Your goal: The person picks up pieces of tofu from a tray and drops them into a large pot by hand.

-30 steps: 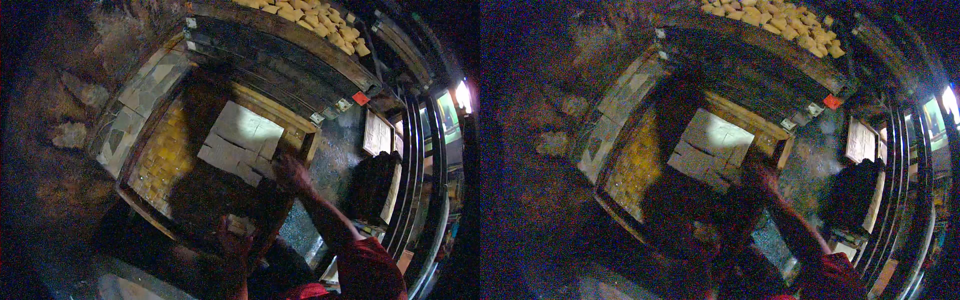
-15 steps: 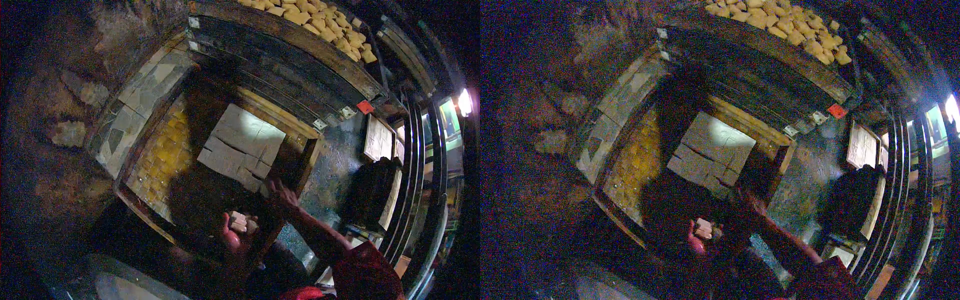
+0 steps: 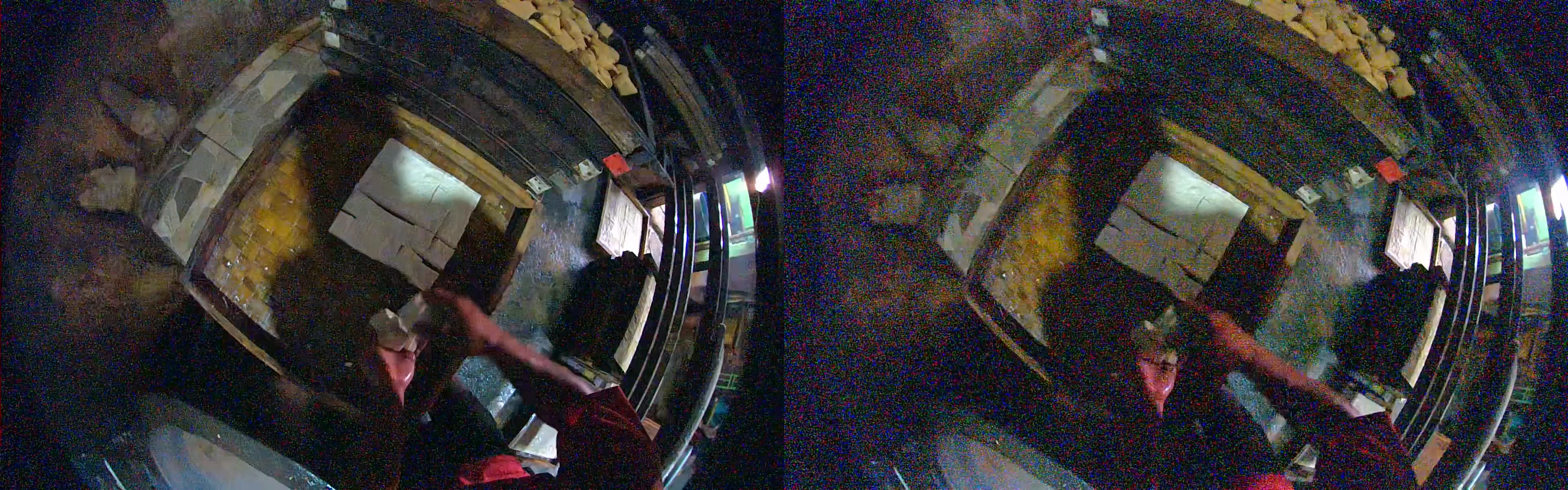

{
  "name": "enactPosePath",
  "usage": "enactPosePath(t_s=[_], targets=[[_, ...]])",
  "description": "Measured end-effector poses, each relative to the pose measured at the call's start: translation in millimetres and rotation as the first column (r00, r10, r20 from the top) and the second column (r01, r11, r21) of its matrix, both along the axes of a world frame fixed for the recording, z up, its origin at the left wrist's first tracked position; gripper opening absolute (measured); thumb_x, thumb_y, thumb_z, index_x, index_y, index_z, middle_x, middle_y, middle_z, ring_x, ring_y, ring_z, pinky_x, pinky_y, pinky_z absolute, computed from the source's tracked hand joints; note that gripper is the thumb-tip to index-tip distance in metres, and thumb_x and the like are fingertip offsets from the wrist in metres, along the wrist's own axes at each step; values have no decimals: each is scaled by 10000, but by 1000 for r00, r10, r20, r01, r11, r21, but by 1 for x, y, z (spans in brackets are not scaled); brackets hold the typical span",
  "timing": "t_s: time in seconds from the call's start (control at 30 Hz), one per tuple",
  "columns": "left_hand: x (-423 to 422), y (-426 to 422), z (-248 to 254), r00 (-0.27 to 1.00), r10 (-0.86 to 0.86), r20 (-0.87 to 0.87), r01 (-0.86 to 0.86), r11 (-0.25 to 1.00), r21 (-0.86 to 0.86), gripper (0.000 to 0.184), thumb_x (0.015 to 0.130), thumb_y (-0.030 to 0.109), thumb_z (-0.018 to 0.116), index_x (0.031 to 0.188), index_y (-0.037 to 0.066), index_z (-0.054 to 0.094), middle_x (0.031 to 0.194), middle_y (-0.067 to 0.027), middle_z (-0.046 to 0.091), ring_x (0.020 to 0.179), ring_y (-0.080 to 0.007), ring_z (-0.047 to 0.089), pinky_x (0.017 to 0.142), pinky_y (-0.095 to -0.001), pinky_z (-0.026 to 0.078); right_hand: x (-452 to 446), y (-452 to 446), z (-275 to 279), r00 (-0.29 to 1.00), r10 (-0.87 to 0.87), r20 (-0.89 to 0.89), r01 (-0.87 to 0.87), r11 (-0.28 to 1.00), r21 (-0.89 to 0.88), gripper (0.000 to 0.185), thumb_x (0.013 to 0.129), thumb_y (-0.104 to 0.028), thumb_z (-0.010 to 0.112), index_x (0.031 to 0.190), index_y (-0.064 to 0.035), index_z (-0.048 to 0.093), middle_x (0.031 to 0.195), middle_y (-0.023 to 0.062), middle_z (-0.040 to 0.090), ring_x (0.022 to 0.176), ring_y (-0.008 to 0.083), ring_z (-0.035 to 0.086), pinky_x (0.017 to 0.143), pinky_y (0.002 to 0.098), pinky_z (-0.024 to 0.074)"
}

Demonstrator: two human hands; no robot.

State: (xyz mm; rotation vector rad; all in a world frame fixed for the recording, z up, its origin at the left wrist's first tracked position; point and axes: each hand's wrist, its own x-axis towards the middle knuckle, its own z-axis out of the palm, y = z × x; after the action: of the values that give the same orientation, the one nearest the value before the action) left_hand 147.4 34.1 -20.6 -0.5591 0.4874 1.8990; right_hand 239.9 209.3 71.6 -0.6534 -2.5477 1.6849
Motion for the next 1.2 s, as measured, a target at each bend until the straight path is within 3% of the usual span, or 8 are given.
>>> enactPosePath(t_s=[0.23, 0.4, 0.47, 0.6, 0.67, 0.9, 1.1, 1.2], targets=[[-11, -11, -5, 992, 49, -118, -36, 993, 113, 654, 860, 605, 560, 1187, 39, 540, 1112, -200, 607, 958, -370, 609, 797, -489, 530, -21, -86, -14, 980, 189, -61, -113, 785, 609, 584, 918, -366, 552, 1421, -108, 409, 1467, 211, 367, 1308, 435, 387, 1104, 501, 320], [-17, -19, -6, 968, 127, -216, -79, 973, 218, 694, 852, 615, 561, 1237, 39, 517, 1154, -211, 589, 1006, -390, 594, 831, -505, 523, 8, -72, -14, 997, 53, -52, -31, 937, 349, 498, 889, -261, 566, 1355, -108, 480, 1413, 212, 390, 1222, 447, 434, 1071, 603, 299], [-17, -20, -5, 952, 152, -266, -85, 965, 250, 712, 849, 620, 561, 1256, 39, 507, 1171, -215, 582, 1025, -398, 588, 844, -511, 520, 40, -36, -46, 972, -135, 191, -67, 619, 782, 595, 872, -405, 579, 1351, -72, 464, 1392, 225, 437, 1300, 417, 365, 1108, 518, 250], [-16, -14, -7, 906, 195, -376, -84, 953, 291, 747, 843, 628, 562, 1296, 38, 488, 1204, -225, 568, 1063, -413, 576, 871, -524, 514, 32, -29, -33, 872, -408, 270, 141, 738, 660, 618, 828, -431, 611, 1309, -64, 485, 1356, 243, 464, 1255, 446, 409, 1102, 529, 261], [-22, -10, -7, 893, 237, -383, -109, 939, 327, 766, 840, 632, 562, 1316, 38, 479, 1221, -229, 561, 1082, -421, 570, 885, -530, 512, 30, -35, -30, 838, -280, 468, 117, 930, 348, 655, 814, -413, 634, 1346, -74, 458, 1365, 240, 462, 1241, 453, 430, 1088, 518, 301], [-31, 2, -10, 958, 275, -76, -215, 871, 443, 804, 822, 656, 553, 1381, 90, 438, 1358, -222, 469, 1217, -433, 476, 932, -592, 458, 78, -10, -76, 880, -69, 470, -156, 893, 423, 666, 831, -352, 636, 1391, -53, 434, 1432, 191, 428, 1266, 416, 434, 1090, 475, 344], [-32, 31, -5, 967, 217, 136, -255, 862, 439, 805, 809, 671, 550, 1397, 134, 431, 1410, -197, 426, 1271, -436, 419, 954, -631, 415, -23, 44, -30, 1000, -27, -3, 24, 945, -325, 583, 955, -431, 457, 1347, 1, 463, 1327, 158, 547, 1222, 323, 503, 1040, 442, 392], [-36, 40, -3, 931, 239, 277, -349, 807, 477, 806, 803, 679, 548, 1405, 156, 428, 1436, -184, 404, 1298, -437, 391, 965, -650, 394, -144, 118, -14, 995, -93, -47, 102, 963, 249, 494, 933, -360, 551, 1300, -33, 502, 1262, 191, 575, 1160, 354, 547, 986, 442, 436]])
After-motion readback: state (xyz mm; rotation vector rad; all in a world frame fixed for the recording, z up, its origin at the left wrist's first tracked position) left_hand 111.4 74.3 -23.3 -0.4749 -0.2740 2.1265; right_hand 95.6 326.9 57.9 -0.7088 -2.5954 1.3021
